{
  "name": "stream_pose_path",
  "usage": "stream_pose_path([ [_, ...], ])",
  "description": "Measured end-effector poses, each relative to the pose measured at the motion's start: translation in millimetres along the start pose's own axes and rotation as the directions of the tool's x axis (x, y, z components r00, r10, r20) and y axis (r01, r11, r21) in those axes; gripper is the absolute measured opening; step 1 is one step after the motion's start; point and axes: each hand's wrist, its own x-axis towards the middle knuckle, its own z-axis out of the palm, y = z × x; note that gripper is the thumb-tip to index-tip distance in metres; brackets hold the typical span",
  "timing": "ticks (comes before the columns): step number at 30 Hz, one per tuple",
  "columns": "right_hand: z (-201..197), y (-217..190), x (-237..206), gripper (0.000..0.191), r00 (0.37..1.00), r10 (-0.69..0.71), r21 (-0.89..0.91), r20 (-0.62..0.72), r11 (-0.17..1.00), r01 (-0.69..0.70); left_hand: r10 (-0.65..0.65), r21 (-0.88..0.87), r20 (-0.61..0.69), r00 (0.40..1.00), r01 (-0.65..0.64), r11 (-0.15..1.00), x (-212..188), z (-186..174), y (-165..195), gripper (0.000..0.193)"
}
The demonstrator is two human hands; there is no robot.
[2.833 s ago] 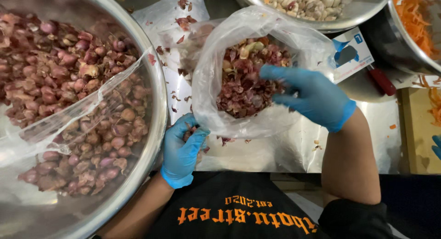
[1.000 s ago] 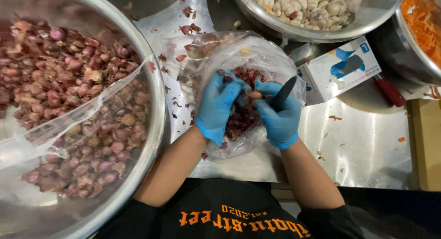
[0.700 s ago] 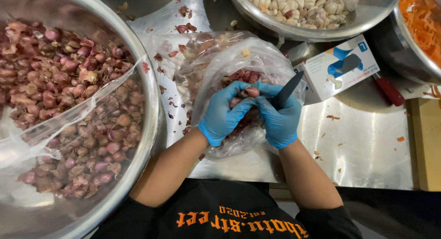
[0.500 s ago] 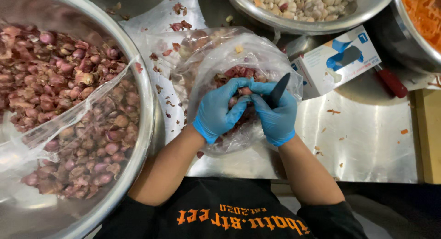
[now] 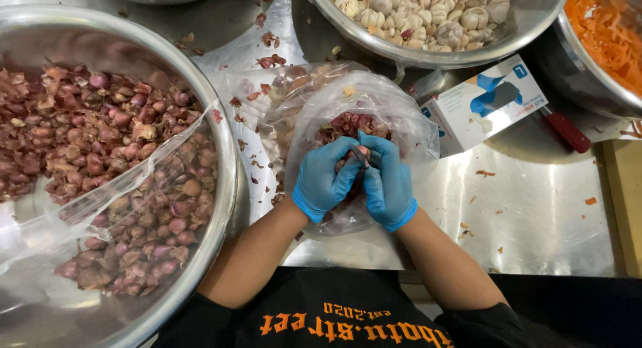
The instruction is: The person, wearing blue gloves, peels shallots one at a time at a stainless steel prep table, using a small paring knife to trim and remove the outer skins and dropping the peeled shallots into a bowl while discarding the skins onto the table.
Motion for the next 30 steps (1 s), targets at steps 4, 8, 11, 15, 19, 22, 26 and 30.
stream_pose_path([
  [4,6,3,-2,0.046,0.999,0.035,-0.011,-0.026,0.999,-0.035,-0.004,0.017,-0.003,1.0,0.004,1.0,0,-1,0,0.026],
  [8,7,12,-7,0.044,0.98,0.2,-0.015,-0.011,0.98,-0.2,-0.113,0.115,0.052,0.992,0.107,0.988,2,-4,0,0.027],
  [11,7,21,-10,0.05,0.976,0.211,0.243,0.063,0.945,-0.22,-0.049,0.093,0.059,0.997,0.043,0.995,5,-7,1,0.027],
  [15,10,30,-16,0.054,0.982,0.164,0.411,0.09,0.892,-0.187,-0.05,0.071,0.087,0.995,0.044,0.997,5,-8,0,0.026],
  [19,13,35,-23,0.052,0.987,0.147,0.393,0.07,0.905,-0.163,0.015,0.007,0.114,0.993,-0.016,1.0,2,-10,-7,0.026],
  [22,15,35,-26,0.048,0.977,0.197,0.34,0.079,0.916,-0.212,0.076,0.028,0.153,0.985,-0.081,0.996,1,-12,-13,0.025],
  [26,15,34,-25,0.04,0.994,0.105,0.207,0.014,0.973,-0.106,0.048,0.103,0.192,0.98,-0.069,0.992,-1,-11,-14,0.026],
  [30,12,32,-24,0.035,0.976,0.218,0.239,0.029,0.946,-0.218,-0.057,0.083,0.235,0.97,0.039,0.996,-1,-15,-12,0.028],
])
